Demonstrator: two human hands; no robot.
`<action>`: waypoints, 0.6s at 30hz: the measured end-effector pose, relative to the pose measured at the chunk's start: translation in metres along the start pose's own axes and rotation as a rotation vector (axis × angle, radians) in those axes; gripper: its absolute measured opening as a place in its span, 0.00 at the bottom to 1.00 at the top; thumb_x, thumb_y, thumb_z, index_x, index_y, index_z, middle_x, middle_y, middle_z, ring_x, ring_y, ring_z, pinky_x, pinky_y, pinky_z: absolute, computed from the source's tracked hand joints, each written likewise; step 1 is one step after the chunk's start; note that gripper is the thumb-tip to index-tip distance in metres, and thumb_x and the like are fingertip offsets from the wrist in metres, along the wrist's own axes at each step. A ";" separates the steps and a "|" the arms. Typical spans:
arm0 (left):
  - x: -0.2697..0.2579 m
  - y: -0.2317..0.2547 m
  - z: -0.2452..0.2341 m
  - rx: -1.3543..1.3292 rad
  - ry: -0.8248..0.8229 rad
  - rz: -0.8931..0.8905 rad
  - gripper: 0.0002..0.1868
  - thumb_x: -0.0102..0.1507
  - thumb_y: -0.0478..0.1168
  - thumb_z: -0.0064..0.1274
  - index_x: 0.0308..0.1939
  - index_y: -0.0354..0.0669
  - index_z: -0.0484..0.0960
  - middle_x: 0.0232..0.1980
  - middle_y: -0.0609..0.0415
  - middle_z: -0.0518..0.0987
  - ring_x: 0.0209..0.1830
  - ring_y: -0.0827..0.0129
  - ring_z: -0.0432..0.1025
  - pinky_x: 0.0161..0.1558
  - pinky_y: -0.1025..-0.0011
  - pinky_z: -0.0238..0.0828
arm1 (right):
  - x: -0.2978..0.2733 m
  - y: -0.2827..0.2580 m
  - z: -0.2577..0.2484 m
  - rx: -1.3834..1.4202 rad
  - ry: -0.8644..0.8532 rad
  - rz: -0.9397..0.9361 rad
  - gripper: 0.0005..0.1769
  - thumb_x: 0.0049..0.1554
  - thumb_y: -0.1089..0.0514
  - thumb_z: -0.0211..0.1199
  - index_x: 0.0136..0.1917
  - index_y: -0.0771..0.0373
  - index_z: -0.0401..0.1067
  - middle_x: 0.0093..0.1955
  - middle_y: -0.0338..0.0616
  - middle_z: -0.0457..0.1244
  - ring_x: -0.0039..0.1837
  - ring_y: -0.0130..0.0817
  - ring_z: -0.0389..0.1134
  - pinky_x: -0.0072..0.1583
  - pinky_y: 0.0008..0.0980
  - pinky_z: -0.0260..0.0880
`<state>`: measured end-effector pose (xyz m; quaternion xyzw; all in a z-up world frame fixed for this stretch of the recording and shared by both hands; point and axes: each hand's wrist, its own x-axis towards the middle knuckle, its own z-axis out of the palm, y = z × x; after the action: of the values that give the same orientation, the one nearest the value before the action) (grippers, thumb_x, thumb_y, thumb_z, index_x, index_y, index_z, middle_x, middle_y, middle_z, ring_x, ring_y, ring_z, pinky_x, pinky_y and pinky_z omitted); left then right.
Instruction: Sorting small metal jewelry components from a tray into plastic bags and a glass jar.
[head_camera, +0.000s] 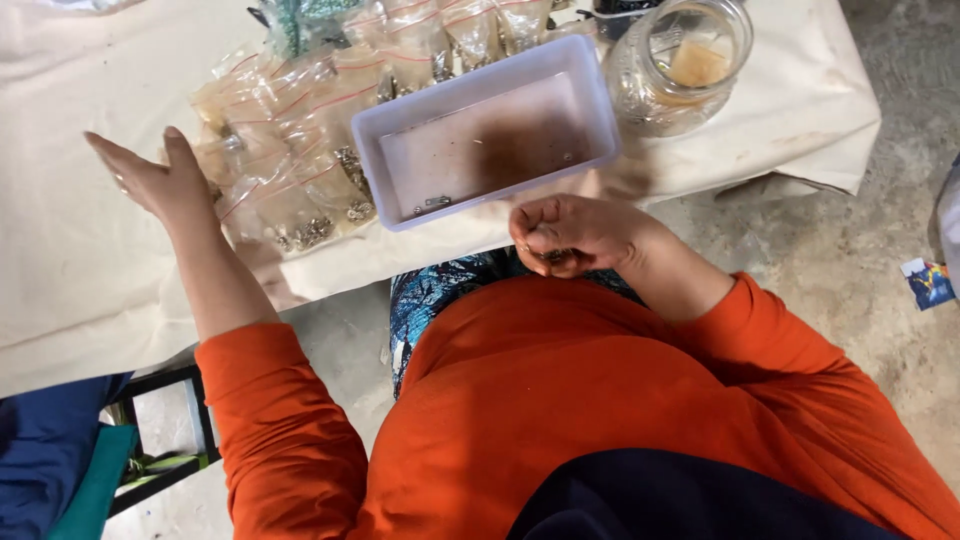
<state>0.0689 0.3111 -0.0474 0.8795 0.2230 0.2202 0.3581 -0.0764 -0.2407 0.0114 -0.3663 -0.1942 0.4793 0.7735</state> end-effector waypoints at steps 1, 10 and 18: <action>-0.001 0.010 0.004 0.052 0.095 0.172 0.45 0.81 0.46 0.59 0.83 0.54 0.36 0.89 0.53 0.45 0.89 0.49 0.38 0.85 0.49 0.34 | -0.009 0.011 -0.007 0.042 0.010 0.006 0.12 0.62 0.50 0.65 0.48 0.57 0.67 0.37 0.48 0.64 0.26 0.24 0.50 0.28 0.20 0.47; -0.171 0.316 0.066 -0.465 -0.477 1.009 0.15 0.75 0.43 0.45 0.42 0.33 0.78 0.63 0.38 0.79 0.61 0.50 0.77 0.60 0.56 0.71 | -0.062 0.054 -0.032 0.143 0.168 -0.057 0.09 0.62 0.51 0.65 0.49 0.55 0.68 0.36 0.48 0.61 0.27 0.24 0.47 0.25 0.18 0.45; -0.274 0.434 0.159 -0.263 -1.087 1.329 0.25 0.76 0.55 0.29 0.31 0.45 0.67 0.28 0.50 0.69 0.29 0.57 0.65 0.33 0.56 0.55 | -0.095 0.055 -0.035 0.188 0.175 -0.147 0.10 0.62 0.52 0.66 0.51 0.58 0.68 0.37 0.50 0.60 0.28 0.25 0.48 0.24 0.19 0.44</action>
<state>0.0379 -0.2041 0.1035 0.7621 -0.5662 -0.0428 0.3110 -0.1310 -0.3230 -0.0481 -0.3174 -0.1068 0.4037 0.8514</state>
